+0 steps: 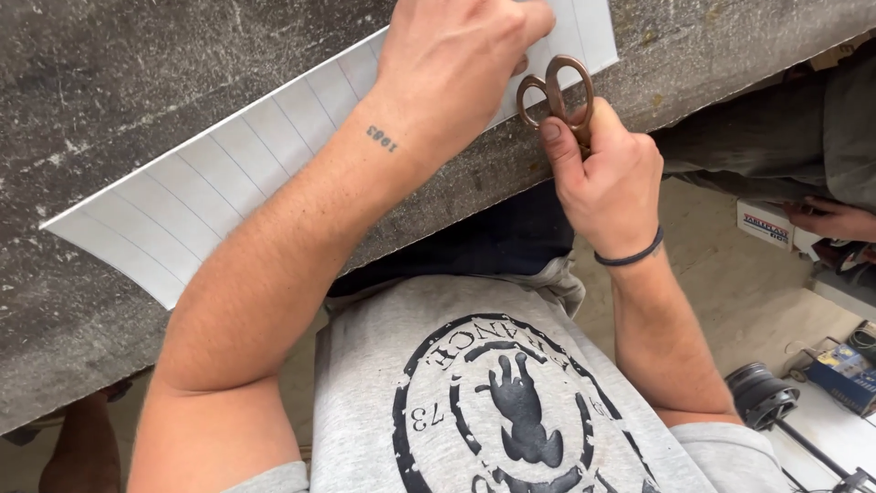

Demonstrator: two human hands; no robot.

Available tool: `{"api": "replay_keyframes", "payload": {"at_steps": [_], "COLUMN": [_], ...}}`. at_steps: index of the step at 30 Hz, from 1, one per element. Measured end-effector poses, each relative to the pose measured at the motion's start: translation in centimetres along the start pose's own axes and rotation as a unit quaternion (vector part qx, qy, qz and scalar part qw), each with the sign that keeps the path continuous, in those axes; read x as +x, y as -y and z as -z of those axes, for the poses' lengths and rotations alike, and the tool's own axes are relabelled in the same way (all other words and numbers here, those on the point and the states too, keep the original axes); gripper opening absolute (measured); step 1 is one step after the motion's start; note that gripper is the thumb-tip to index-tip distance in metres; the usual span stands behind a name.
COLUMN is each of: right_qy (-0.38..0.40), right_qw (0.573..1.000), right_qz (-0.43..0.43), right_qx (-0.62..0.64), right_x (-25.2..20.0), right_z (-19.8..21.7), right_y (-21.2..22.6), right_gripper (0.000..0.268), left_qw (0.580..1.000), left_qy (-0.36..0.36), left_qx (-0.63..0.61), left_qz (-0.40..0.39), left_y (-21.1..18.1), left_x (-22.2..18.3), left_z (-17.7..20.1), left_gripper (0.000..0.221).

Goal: Using scissors to score and crease pre-marked lines on a strip of insulation material on a workbench.

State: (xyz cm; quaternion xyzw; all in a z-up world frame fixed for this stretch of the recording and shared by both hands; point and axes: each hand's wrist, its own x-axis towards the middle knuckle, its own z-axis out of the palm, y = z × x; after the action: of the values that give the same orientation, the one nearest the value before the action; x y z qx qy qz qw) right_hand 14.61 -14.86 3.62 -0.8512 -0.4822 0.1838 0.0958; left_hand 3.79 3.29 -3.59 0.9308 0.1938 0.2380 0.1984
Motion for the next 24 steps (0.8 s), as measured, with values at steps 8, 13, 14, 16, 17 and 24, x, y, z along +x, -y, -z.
{"api": "replay_keyframes", "payload": {"at_steps": [8,13,14,16,17,24], "right_qy": [0.013,-0.019,-0.022,-0.026,-0.009,-0.017], "right_qw": [1.000,0.999,1.000,1.000,1.000,1.000], "right_qz": [-0.003,-0.020,-0.003,0.014,0.014,0.002], "right_qx": [-0.020,0.029,0.009,-0.010,-0.006,0.011], "right_x": [0.0,0.5,0.4,0.2,0.1,0.4], "right_z": [0.1,1.0,0.6,0.2,0.2,1.3], "right_y": [-0.4,-2.5,-2.3,-1.4,-0.6,-2.3], "right_gripper": [0.045,0.046,0.042,0.038,0.043,0.043], "left_qw": [1.000,1.000,1.000,1.000,1.000,1.000], "left_qy": [0.012,-0.016,-0.010,-0.005,-0.005,0.005], "left_qx": [-0.011,-0.018,-0.018,-0.018,-0.009,-0.011], "left_qz": [0.006,0.014,0.012,0.010,0.009,0.016], "left_y": [0.0,-0.1,-0.1,-0.1,-0.1,-0.3], "left_x": [0.1,-0.3,-0.2,0.0,0.1,0.2], "left_z": [-0.2,-0.4,-0.4,-0.4,-0.5,-0.3], "left_gripper": [0.022,0.023,0.021,0.019,0.022,0.022]}}
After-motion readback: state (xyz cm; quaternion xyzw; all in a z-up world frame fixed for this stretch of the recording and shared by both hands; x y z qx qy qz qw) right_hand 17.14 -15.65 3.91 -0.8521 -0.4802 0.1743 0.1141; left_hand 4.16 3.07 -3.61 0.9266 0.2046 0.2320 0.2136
